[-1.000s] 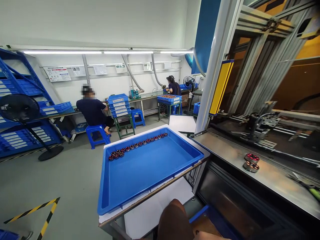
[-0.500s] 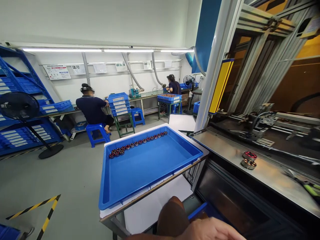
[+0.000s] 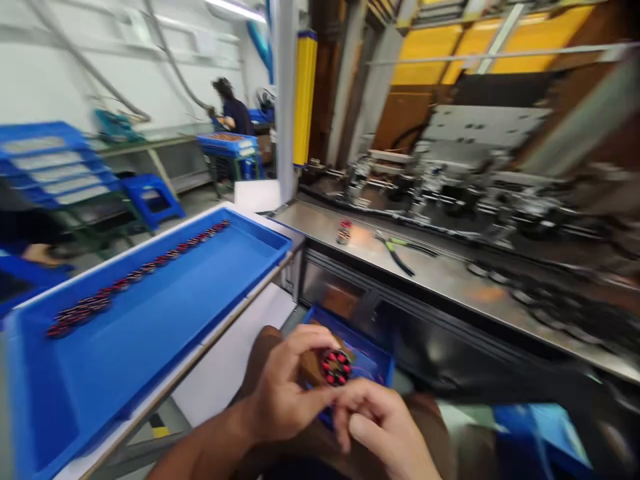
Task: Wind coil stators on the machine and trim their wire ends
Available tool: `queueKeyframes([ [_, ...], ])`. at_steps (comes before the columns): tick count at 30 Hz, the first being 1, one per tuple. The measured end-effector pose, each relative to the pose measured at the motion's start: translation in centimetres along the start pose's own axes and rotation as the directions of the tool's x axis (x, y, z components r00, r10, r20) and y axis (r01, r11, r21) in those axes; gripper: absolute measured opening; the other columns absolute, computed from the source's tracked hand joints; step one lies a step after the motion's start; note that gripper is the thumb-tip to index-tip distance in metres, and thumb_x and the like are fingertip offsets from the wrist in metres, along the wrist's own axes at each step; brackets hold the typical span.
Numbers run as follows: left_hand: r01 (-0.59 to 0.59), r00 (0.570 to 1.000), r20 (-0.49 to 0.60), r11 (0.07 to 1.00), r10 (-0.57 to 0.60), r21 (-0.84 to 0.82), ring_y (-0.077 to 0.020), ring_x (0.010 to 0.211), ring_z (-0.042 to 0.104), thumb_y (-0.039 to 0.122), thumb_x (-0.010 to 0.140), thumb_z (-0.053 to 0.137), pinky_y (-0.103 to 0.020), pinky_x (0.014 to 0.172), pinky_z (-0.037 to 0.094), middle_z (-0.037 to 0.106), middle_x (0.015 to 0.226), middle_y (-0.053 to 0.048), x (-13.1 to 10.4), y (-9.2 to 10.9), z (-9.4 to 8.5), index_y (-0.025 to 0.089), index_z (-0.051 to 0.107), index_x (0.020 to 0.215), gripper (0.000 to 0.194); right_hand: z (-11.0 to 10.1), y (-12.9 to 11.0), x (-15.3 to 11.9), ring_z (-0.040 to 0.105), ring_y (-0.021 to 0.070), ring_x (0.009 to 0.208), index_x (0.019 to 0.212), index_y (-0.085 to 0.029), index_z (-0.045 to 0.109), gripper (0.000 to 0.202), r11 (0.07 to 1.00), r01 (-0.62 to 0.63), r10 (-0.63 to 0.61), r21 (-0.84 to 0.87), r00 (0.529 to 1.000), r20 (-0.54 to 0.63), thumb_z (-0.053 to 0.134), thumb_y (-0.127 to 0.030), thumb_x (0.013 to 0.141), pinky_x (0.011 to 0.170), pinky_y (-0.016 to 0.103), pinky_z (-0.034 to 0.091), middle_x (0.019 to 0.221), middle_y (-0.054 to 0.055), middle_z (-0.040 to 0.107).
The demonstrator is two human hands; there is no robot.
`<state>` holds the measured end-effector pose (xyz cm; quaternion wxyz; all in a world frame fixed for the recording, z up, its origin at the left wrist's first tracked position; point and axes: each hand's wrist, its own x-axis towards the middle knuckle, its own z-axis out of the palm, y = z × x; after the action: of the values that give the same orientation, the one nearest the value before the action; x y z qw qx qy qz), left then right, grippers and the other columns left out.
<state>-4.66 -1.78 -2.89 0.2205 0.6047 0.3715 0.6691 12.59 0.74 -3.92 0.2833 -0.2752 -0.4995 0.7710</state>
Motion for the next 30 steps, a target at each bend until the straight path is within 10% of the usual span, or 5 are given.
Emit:
queueKeyframes([
  [4,0.049,0.999,0.01,0.997,-0.049,-0.057,-0.019,0.098,0.063,0.002,0.074,0.075,-0.029,0.081,0.057,0.064,0.108,-0.007,0.1,-0.8,0.2,0.027,0.057,0.129,0.063,0.4,0.4,1.3,0.062,0.0099,0.05,0.075,-0.014,0.066,0.037,0.966,-0.028,0.041,0.257,0.998,-0.044,0.092,-0.036,0.06,0.051,0.021,0.051,0.065,0.003,0.072],
  [12,0.057,0.998,0.027,0.997,-0.055,-0.048,-0.0186,0.095,0.065,-0.003,0.068,0.078,-0.03,0.079,0.058,0.065,0.105,-0.006,0.4,-1.2,1.1,0.026,0.057,0.127,0.069,-0.1,0.0,0.8,0.061,0.0068,0.047,0.076,-0.013,0.064,0.037,0.949,-0.02,0.048,0.314,0.996,-0.081,0.091,-0.035,0.063,0.048,0.017,0.051,0.064,0.001,0.072],
  [25,0.254,0.967,0.039,0.959,-0.251,-0.126,-0.0196,0.102,0.072,0.002,0.075,0.077,-0.028,0.083,0.061,0.073,0.115,-0.009,0.7,-1.2,0.5,0.023,0.056,0.124,0.057,-2.5,-0.4,-0.3,0.052,0.0044,0.04,0.078,-0.013,0.073,0.027,0.991,-0.079,0.075,0.104,0.996,0.048,0.083,-0.037,0.072,0.038,0.015,0.037,0.055,-0.001,0.064],
  [30,0.374,0.918,0.229,0.899,-0.324,-0.228,-0.0182,0.105,0.072,0.003,0.084,0.069,-0.026,0.085,0.06,0.072,0.123,-0.009,0.3,-0.9,0.1,0.029,0.052,0.131,0.056,-4.3,-2.6,0.1,0.057,0.0074,0.048,0.085,-0.014,0.07,0.036,0.999,0.01,-0.009,0.05,1.0,-0.013,0.081,-0.046,0.074,0.051,0.021,0.047,0.063,0.001,0.068],
])
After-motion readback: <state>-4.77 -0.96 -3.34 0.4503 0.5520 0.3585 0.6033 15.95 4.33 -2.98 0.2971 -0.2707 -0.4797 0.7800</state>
